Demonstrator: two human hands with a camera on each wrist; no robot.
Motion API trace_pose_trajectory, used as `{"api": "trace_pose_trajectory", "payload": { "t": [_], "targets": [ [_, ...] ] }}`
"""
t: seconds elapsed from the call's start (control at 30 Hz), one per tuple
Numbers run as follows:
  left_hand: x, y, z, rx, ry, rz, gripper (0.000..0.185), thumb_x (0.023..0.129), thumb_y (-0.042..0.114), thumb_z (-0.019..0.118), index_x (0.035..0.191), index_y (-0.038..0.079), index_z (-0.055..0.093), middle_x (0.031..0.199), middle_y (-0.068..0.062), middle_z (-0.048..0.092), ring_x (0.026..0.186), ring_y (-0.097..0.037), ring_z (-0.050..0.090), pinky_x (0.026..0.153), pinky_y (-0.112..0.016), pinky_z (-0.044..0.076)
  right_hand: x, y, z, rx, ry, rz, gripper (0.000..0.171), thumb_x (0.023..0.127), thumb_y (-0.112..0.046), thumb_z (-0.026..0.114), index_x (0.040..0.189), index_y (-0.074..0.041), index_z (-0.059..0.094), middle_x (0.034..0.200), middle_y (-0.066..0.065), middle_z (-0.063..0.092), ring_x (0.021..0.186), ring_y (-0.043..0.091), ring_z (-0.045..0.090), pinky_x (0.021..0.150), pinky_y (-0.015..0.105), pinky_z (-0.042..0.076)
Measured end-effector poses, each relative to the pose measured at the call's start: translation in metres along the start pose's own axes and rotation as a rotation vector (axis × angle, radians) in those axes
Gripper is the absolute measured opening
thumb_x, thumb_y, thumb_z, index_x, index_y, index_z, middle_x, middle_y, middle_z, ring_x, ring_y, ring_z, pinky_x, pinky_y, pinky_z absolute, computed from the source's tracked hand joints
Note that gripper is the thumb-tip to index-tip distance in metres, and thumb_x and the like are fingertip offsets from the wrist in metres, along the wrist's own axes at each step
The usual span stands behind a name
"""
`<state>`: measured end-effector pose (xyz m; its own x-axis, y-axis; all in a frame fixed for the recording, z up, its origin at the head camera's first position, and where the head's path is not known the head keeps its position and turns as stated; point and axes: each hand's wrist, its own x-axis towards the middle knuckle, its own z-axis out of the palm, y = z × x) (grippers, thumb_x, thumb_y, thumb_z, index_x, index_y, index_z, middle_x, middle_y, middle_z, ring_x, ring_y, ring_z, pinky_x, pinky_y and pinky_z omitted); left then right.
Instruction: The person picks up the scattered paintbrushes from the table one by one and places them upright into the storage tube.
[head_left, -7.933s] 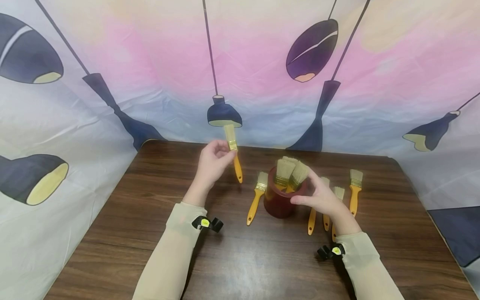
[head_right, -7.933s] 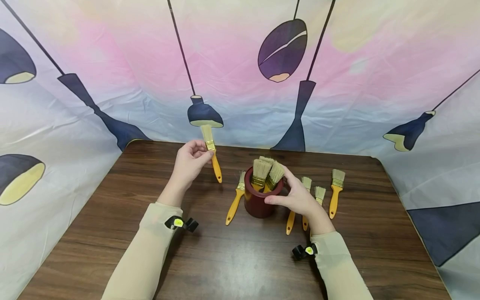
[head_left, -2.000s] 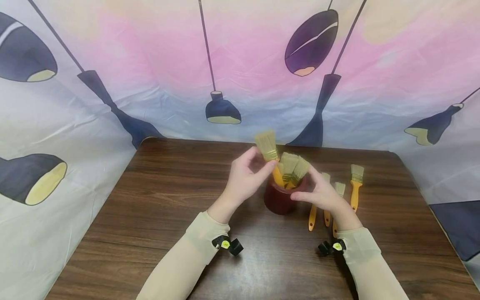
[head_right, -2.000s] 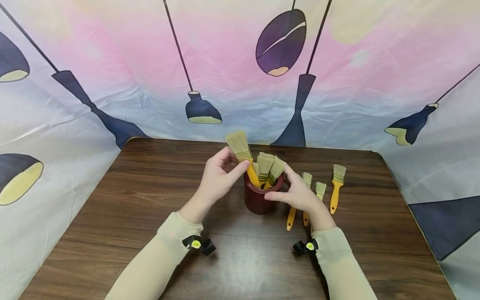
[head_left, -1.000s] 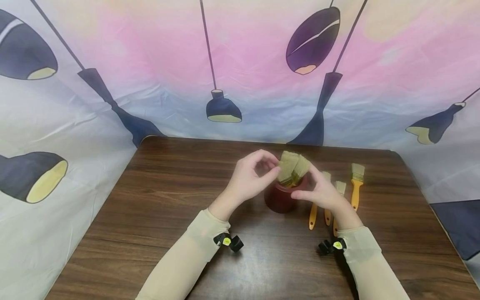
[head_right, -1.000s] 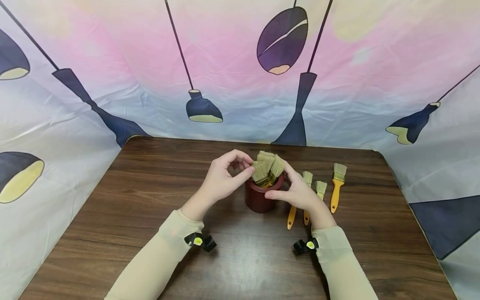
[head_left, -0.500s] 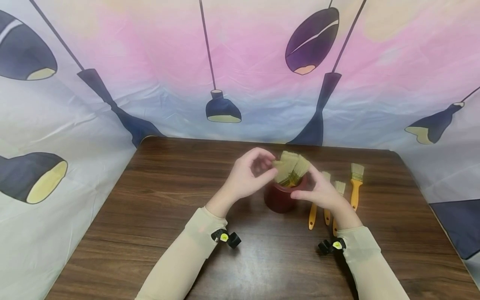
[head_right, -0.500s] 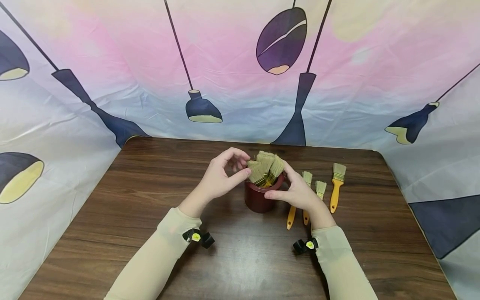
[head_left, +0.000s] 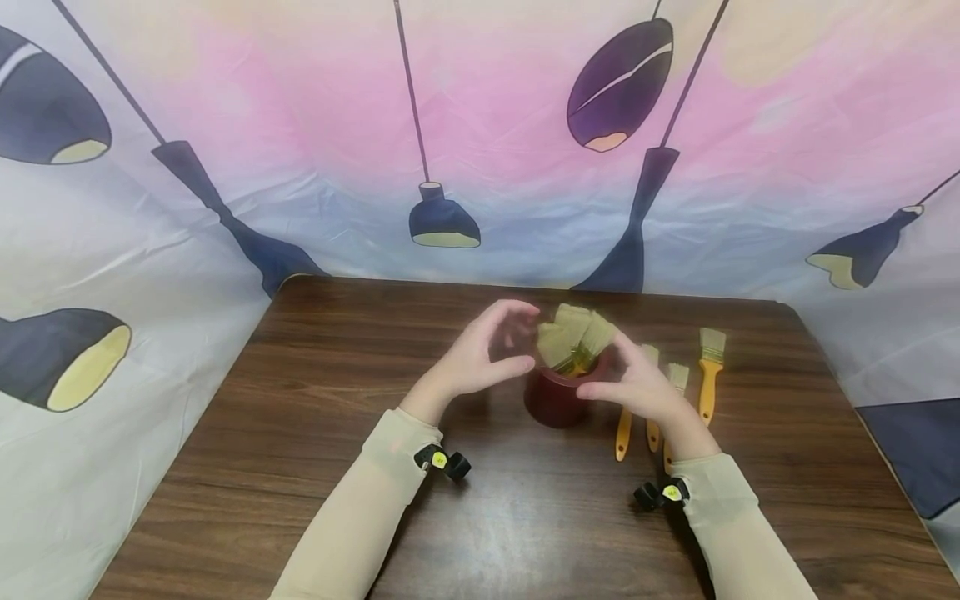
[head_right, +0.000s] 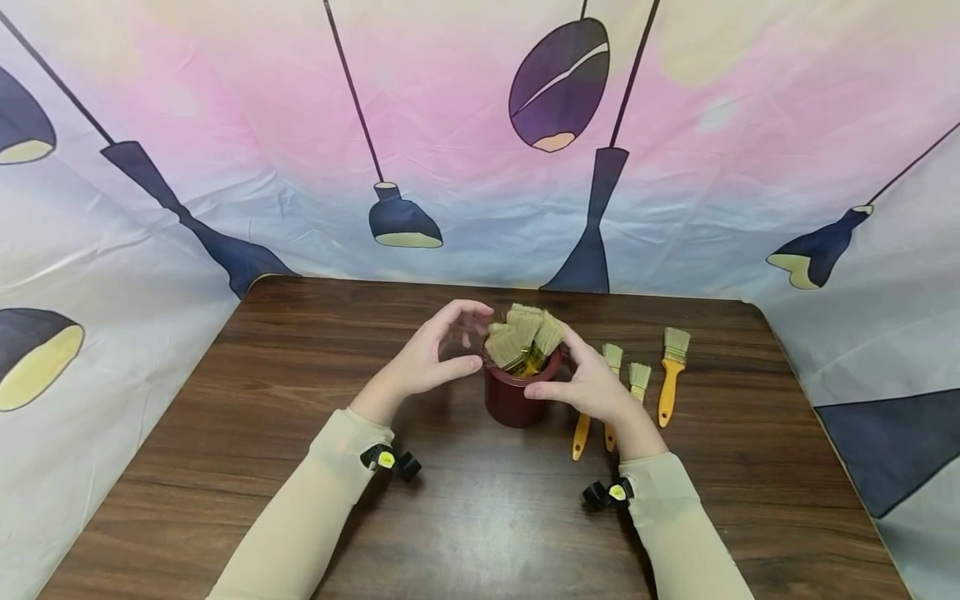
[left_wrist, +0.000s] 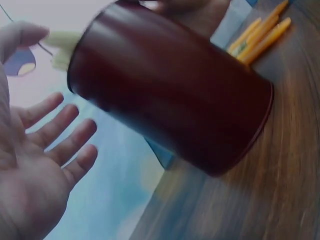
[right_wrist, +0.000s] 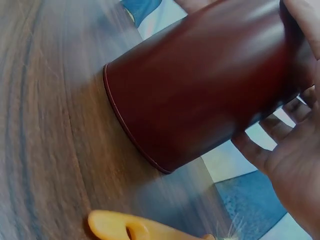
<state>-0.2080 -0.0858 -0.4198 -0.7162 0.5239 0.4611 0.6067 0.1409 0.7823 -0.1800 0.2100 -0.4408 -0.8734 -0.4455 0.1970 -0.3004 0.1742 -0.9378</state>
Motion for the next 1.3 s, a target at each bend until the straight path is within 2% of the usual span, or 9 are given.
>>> {"api": "trace_pose_trajectory", "payload": {
  "t": [0.17, 0.27, 0.43, 0.53, 0.63, 0.8, 0.93, 1.13, 1.3],
  "targets": [
    [-0.003, -0.009, -0.007, 0.003, -0.067, -0.032, 0.075, 0.087, 0.019, 0.078, 0.154, -0.001, 0.049, 0.148, -0.022, 0.059, 0.129, -0.032, 0.063, 0.102, -0.048, 0.057, 0.006, -0.001, 0.013, 0.084, 0.044, -0.039, 0.104, 0.082, 0.008, 0.090, 0.166, -0.011, 0.031, 0.156, 0.012, 0.053, 0.134, 0.017, 0.057, 0.103, 0.025, 0.055],
    [-0.004, -0.014, -0.010, -0.002, -0.100, -0.060, 0.080, 0.087, 0.014, 0.080, 0.158, 0.001, 0.045, 0.156, -0.020, 0.055, 0.135, -0.032, 0.060, 0.108, -0.049, 0.056, 0.009, -0.001, 0.020, 0.135, 0.108, -0.030, 0.100, 0.078, 0.015, 0.089, 0.156, -0.008, 0.030, 0.152, 0.010, 0.054, 0.136, 0.015, 0.055, 0.107, 0.024, 0.052],
    [-0.005, -0.015, -0.013, -0.041, -0.131, -0.121, 0.094, 0.086, 0.018, 0.090, 0.165, 0.009, 0.040, 0.165, -0.010, 0.047, 0.140, -0.029, 0.058, 0.114, -0.046, 0.052, 0.012, -0.003, 0.026, 0.083, 0.192, -0.012, 0.088, 0.078, 0.017, 0.089, 0.147, 0.000, 0.037, 0.143, 0.012, 0.057, 0.128, 0.014, 0.058, 0.104, 0.023, 0.052],
    [-0.005, -0.013, -0.013, -0.012, -0.118, -0.153, 0.100, 0.084, 0.022, 0.095, 0.166, 0.014, 0.039, 0.165, -0.006, 0.047, 0.141, -0.026, 0.057, 0.117, -0.047, 0.049, 0.014, -0.005, 0.029, 0.030, 0.211, -0.022, 0.084, 0.081, 0.013, 0.089, 0.151, -0.001, 0.046, 0.142, 0.015, 0.062, 0.124, 0.017, 0.061, 0.102, 0.024, 0.053],
    [-0.005, -0.012, -0.015, 0.032, -0.077, -0.174, 0.103, 0.081, 0.028, 0.097, 0.166, 0.018, 0.040, 0.163, -0.004, 0.050, 0.144, -0.024, 0.054, 0.121, -0.051, 0.044, 0.016, -0.007, 0.033, -0.009, 0.204, -0.037, 0.080, 0.086, 0.008, 0.088, 0.155, -0.003, 0.050, 0.149, 0.017, 0.062, 0.131, 0.024, 0.062, 0.107, 0.029, 0.054],
    [-0.005, -0.013, -0.017, 0.039, -0.023, -0.197, 0.104, 0.078, 0.031, 0.100, 0.165, 0.021, 0.044, 0.158, -0.001, 0.056, 0.144, -0.022, 0.053, 0.122, -0.054, 0.042, 0.020, -0.010, 0.038, -0.030, 0.155, -0.032, 0.078, 0.095, 0.000, 0.083, 0.163, -0.007, 0.047, 0.159, 0.017, 0.057, 0.136, 0.036, 0.061, 0.112, 0.044, 0.053],
    [-0.006, -0.014, -0.017, 0.026, -0.011, -0.209, 0.100, 0.078, 0.029, 0.099, 0.163, 0.019, 0.047, 0.156, 0.000, 0.058, 0.141, -0.022, 0.055, 0.120, -0.054, 0.044, 0.022, -0.008, 0.038, -0.021, 0.125, -0.027, 0.079, 0.097, -0.002, 0.082, 0.165, -0.009, 0.045, 0.162, 0.016, 0.055, 0.141, 0.036, 0.059, 0.115, 0.052, 0.050],
    [-0.005, -0.016, -0.012, 0.029, 0.015, -0.176, 0.097, 0.077, 0.027, 0.099, 0.161, 0.018, 0.051, 0.152, -0.001, 0.060, 0.132, -0.022, 0.059, 0.112, -0.049, 0.051, 0.017, -0.008, 0.024, -0.042, 0.107, -0.043, 0.075, 0.098, -0.002, 0.081, 0.164, -0.007, 0.046, 0.158, 0.017, 0.057, 0.140, 0.033, 0.058, 0.109, 0.039, 0.056],
    [-0.004, -0.018, -0.006, 0.072, 0.020, -0.153, 0.093, 0.076, 0.032, 0.099, 0.156, 0.016, 0.056, 0.151, 0.000, 0.059, 0.130, -0.019, 0.057, 0.111, -0.047, 0.050, 0.004, -0.009, -0.004, -0.149, 0.179, -0.023, 0.070, 0.100, -0.007, 0.080, 0.161, -0.004, 0.048, 0.151, 0.020, 0.061, 0.134, 0.035, 0.062, 0.104, 0.029, 0.057]
  ]
}}
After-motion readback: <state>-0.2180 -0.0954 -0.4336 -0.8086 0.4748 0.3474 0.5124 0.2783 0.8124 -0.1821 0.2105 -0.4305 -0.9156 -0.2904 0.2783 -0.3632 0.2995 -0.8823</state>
